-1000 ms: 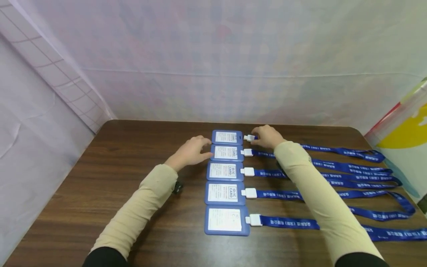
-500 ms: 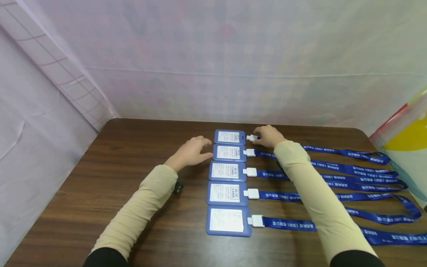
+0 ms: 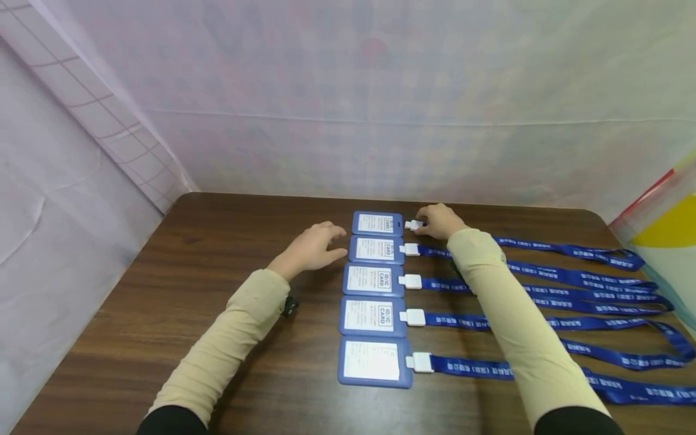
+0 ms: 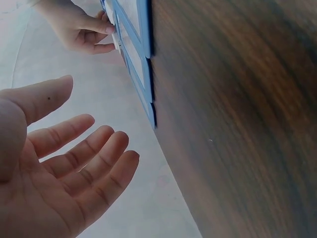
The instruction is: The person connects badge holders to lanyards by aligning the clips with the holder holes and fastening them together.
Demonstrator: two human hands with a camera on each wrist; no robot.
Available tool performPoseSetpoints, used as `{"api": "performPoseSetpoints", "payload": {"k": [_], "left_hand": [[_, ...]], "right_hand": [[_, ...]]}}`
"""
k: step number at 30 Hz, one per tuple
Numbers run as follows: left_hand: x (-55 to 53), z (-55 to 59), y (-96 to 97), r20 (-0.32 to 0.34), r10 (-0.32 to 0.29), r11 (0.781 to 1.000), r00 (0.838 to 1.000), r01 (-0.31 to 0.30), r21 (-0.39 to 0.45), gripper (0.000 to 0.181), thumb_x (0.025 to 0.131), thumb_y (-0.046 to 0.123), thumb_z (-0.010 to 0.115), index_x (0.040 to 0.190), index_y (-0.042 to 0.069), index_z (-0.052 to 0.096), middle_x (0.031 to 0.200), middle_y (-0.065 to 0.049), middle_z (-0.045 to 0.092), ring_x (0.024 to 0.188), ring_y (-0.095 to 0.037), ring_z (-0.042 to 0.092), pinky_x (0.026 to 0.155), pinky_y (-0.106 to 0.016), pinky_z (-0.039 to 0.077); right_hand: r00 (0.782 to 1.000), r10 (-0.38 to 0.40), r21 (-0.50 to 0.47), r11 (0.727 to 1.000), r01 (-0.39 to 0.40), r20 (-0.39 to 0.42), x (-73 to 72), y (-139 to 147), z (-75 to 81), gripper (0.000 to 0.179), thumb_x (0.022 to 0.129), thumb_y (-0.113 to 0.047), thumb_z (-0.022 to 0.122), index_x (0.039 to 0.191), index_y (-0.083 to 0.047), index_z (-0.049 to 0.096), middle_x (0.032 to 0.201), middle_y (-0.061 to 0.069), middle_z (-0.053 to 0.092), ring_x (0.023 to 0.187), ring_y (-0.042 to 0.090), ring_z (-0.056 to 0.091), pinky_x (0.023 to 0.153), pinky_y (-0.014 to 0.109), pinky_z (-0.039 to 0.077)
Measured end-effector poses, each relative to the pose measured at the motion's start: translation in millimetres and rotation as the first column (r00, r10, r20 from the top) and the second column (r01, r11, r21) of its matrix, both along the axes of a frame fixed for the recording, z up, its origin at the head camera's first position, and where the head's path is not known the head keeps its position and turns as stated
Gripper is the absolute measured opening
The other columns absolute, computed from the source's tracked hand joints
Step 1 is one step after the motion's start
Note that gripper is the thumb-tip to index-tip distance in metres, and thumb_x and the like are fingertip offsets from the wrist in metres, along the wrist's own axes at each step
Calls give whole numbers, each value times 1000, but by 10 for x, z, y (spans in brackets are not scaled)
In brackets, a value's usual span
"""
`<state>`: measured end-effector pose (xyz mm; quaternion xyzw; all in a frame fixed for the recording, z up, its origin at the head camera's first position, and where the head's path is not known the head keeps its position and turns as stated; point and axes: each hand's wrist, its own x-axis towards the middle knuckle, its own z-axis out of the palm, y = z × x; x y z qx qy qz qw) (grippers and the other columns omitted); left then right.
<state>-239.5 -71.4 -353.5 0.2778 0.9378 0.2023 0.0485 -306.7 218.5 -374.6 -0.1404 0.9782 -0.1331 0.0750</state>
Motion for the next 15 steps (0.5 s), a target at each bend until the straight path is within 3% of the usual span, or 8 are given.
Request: {"api": "performPoseSetpoints", "payload": {"k": [15], "left_hand": [[19, -12, -17, -7, -22, 1000, 1000, 22, 1, 39, 88, 20, 60, 120, -1, 54, 113, -15, 56, 101, -26, 56, 84, -38, 47]], "right_hand": [[1000, 27, 47, 999, -27, -10, -3, -49, 2, 25, 82, -13, 67, 102, 3, 61, 101, 19, 61, 91, 32, 56, 80, 45, 45]]}}
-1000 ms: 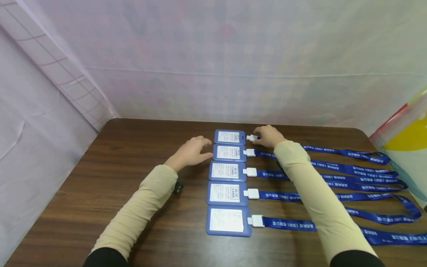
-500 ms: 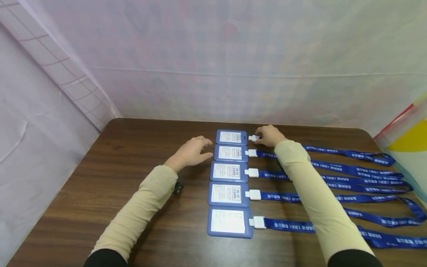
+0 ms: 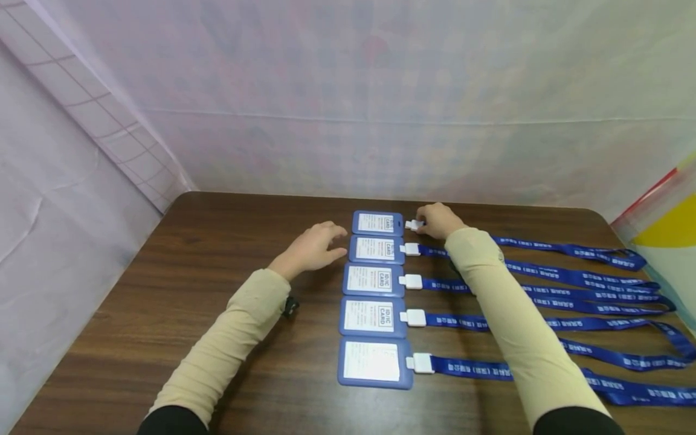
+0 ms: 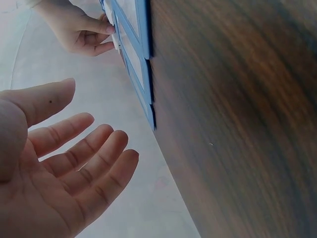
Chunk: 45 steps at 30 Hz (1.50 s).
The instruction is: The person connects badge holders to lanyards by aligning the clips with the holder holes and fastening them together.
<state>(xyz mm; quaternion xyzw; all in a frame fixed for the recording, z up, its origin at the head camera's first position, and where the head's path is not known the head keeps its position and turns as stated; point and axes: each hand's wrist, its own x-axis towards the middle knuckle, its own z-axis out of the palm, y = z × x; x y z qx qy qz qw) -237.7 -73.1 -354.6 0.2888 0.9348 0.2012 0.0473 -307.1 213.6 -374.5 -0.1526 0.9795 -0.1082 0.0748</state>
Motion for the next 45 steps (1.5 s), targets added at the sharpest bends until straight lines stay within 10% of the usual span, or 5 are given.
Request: {"api": "performPoseSetpoints", "payload": {"k": [19, 45], "left_hand": [[-51, -6, -40, 38, -13, 1000, 999, 13, 17, 36, 89, 15, 58, 120, -3, 53, 114, -17, 55, 103, -29, 55, 86, -39, 46], [-669, -72, 205, 68, 50, 997, 996, -54, 47, 35, 85, 7, 62, 117, -6, 55, 111, -19, 57, 101, -29, 55, 87, -35, 45]], "right_hand": [[999, 19, 25, 999, -20, 45, -39, 18, -5, 18, 82, -8, 66, 98, -1, 62, 98, 17, 61, 84, 28, 57, 71, 40, 47], [999, 24, -10, 1000, -24, 23, -118, 19, -51, 15, 82, -6, 66, 96, -1, 64, 96, 15, 62, 84, 28, 56, 73, 41, 46]]}}
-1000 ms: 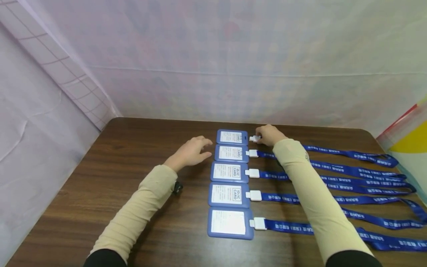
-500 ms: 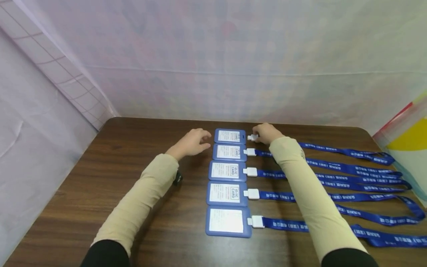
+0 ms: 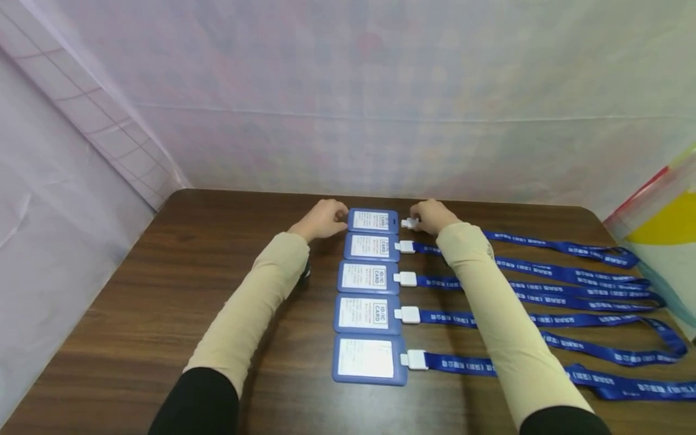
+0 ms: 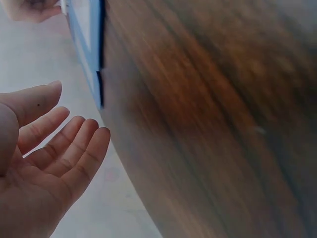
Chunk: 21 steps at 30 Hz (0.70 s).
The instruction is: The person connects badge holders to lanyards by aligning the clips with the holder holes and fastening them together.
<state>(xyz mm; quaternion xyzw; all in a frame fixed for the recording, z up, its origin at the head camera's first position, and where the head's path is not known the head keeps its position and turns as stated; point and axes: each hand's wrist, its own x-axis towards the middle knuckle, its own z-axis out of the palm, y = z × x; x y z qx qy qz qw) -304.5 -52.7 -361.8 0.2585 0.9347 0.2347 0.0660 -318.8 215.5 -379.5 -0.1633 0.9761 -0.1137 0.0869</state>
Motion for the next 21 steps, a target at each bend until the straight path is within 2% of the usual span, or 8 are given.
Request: {"api": "performPoseSetpoints", "payload": {"k": [5, 10, 11, 12, 17, 18, 21], "left_hand": [[-73, -45, 48, 5, 22, 1000, 1000, -22, -21, 36, 84, 7, 63, 117, -6, 55, 113, -19, 57, 101, -28, 55, 88, -36, 45], [-172, -84, 108, 42, 34, 999, 999, -32, -41, 38, 83, 10, 65, 117, -4, 56, 116, -17, 57, 104, -27, 55, 91, -35, 43], [-247, -160, 109, 31, 22, 999, 999, -21, -30, 38, 81, 13, 67, 114, -3, 58, 113, -15, 58, 102, -26, 55, 89, -34, 44], [-266, -166, 125, 39, 24, 999, 999, -22, -39, 37, 81, 13, 67, 114, -2, 58, 113, -14, 59, 102, -25, 55, 89, -34, 44], [-265, -143, 193, 91, 54, 996, 994, -47, -79, 41, 82, 15, 67, 118, -1, 56, 120, -13, 55, 111, -24, 50, 95, -33, 40], [-206, -66, 213, 113, 73, 993, 991, -62, -102, 42, 83, 13, 65, 120, -2, 54, 123, -14, 53, 115, -26, 47, 98, -34, 37], [-205, -68, 214, 105, 62, 994, 993, -52, -97, 45, 83, 13, 65, 122, -4, 52, 125, -16, 51, 117, -27, 45, 100, -35, 35]], "right_hand": [[999, -27, 4, 1000, 27, 17, 25, -18, 7, 18, 82, -7, 65, 99, -2, 64, 98, 14, 62, 85, 27, 56, 74, 41, 46], [999, -39, 14, 999, 39, 16, 89, -27, 36, 18, 82, -6, 65, 99, -1, 64, 97, 15, 62, 85, 27, 56, 75, 41, 46], [999, -37, 16, 999, 37, 14, 100, -27, 41, 18, 82, -6, 65, 99, 0, 64, 97, 14, 62, 85, 27, 56, 75, 41, 46], [999, -36, 16, 999, 36, 12, 110, -27, 46, 18, 82, -6, 65, 99, -1, 64, 96, 14, 62, 85, 27, 56, 75, 41, 46], [1000, -30, 22, 999, 30, 4, 136, -28, 63, 17, 82, -7, 65, 98, -1, 64, 93, 13, 62, 80, 25, 55, 72, 39, 46], [999, -32, 21, 999, 32, 7, 133, -30, 61, 17, 82, -7, 65, 98, -1, 64, 92, 13, 62, 79, 25, 55, 71, 39, 46], [999, -33, 23, 999, 33, 14, 121, -33, 55, 17, 83, -7, 65, 98, -1, 64, 92, 13, 62, 78, 24, 54, 70, 38, 46]]}}
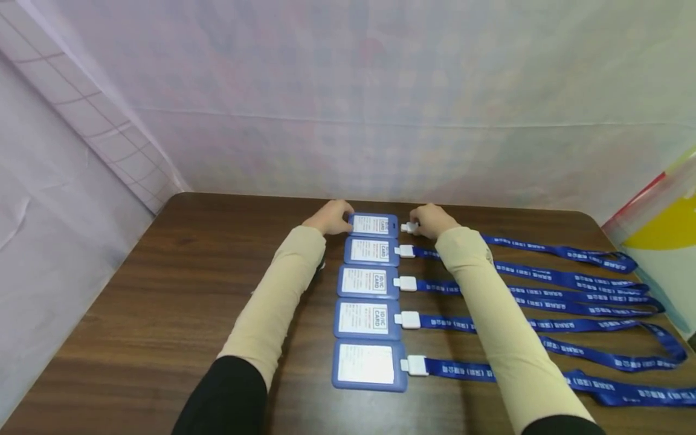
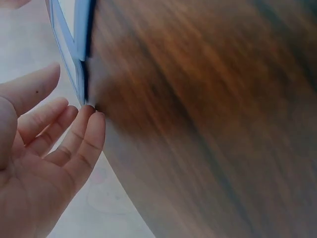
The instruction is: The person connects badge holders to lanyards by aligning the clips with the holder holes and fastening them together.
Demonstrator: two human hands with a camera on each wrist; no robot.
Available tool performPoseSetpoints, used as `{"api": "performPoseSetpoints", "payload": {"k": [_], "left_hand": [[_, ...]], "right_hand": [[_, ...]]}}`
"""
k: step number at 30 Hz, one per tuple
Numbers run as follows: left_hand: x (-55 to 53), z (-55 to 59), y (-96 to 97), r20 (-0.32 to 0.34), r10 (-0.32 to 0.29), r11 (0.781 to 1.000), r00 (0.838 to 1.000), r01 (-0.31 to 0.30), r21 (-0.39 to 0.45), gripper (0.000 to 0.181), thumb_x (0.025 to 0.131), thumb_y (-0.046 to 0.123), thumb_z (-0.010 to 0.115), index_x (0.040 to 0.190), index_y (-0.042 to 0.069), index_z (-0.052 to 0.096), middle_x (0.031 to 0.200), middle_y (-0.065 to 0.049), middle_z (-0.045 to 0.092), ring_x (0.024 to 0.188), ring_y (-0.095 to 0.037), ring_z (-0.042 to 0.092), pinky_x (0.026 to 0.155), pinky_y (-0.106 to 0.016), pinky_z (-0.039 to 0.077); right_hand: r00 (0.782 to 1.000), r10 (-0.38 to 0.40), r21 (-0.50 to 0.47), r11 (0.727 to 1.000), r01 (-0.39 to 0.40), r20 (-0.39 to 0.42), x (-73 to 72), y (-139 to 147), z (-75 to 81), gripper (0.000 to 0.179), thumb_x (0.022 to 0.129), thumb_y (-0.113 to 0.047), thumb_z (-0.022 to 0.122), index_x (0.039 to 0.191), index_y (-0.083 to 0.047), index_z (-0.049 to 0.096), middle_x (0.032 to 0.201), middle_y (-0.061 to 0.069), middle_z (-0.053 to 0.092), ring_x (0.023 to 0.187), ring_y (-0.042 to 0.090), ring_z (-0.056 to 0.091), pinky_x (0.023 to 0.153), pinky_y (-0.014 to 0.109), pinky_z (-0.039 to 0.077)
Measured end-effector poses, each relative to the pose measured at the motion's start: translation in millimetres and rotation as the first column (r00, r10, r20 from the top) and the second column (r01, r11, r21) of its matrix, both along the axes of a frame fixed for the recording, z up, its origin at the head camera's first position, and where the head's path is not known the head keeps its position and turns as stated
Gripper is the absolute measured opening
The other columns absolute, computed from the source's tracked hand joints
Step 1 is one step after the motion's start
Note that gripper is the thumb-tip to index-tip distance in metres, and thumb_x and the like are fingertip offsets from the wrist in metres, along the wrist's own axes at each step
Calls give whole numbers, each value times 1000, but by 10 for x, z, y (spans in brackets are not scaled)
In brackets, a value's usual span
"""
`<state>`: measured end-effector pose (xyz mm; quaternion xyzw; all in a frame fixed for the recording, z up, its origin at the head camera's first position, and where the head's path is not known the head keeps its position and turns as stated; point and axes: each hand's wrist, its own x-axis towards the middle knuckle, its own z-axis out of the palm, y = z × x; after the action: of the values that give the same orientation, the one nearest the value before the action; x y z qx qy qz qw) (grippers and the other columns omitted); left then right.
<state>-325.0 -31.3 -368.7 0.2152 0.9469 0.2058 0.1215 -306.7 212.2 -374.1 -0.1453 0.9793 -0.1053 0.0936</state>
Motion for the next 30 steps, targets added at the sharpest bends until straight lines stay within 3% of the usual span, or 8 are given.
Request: {"api": "performPoseSetpoints", "payload": {"k": [7, 17, 30], "left_hand": [[10, -19, 35, 14, -34, 999, 999, 34, -12, 49, 84, 15, 65, 127, -4, 48, 130, -16, 47, 121, -28, 41, 101, -35, 33], [-6, -78, 81, -2, -2, 999, 1000, 2, -37, 52, 81, 17, 69, 125, -3, 50, 127, -16, 49, 119, -28, 43, 100, -35, 34], [40, -42, 114, 18, 35, 999, 999, -35, -25, 54, 81, 16, 70, 127, -2, 49, 128, -16, 47, 119, -28, 42, 99, -35, 35]], "right_hand": [[1000, 5, 10, 1000, -5, 14, -9, 19, -33, 21, 83, -7, 64, 102, 0, 63, 99, 16, 62, 83, 26, 56, 73, 40, 47], [1000, 26, 14, 1000, -26, 1, -17, 32, -46, 20, 82, -8, 65, 100, 0, 64, 98, 15, 62, 84, 26, 57, 74, 40, 47], [999, 38, 2, 999, -38, 5, -25, 86, -24, 21, 82, -10, 66, 101, -1, 64, 98, 14, 62, 86, 27, 55, 76, 41, 47]]}}
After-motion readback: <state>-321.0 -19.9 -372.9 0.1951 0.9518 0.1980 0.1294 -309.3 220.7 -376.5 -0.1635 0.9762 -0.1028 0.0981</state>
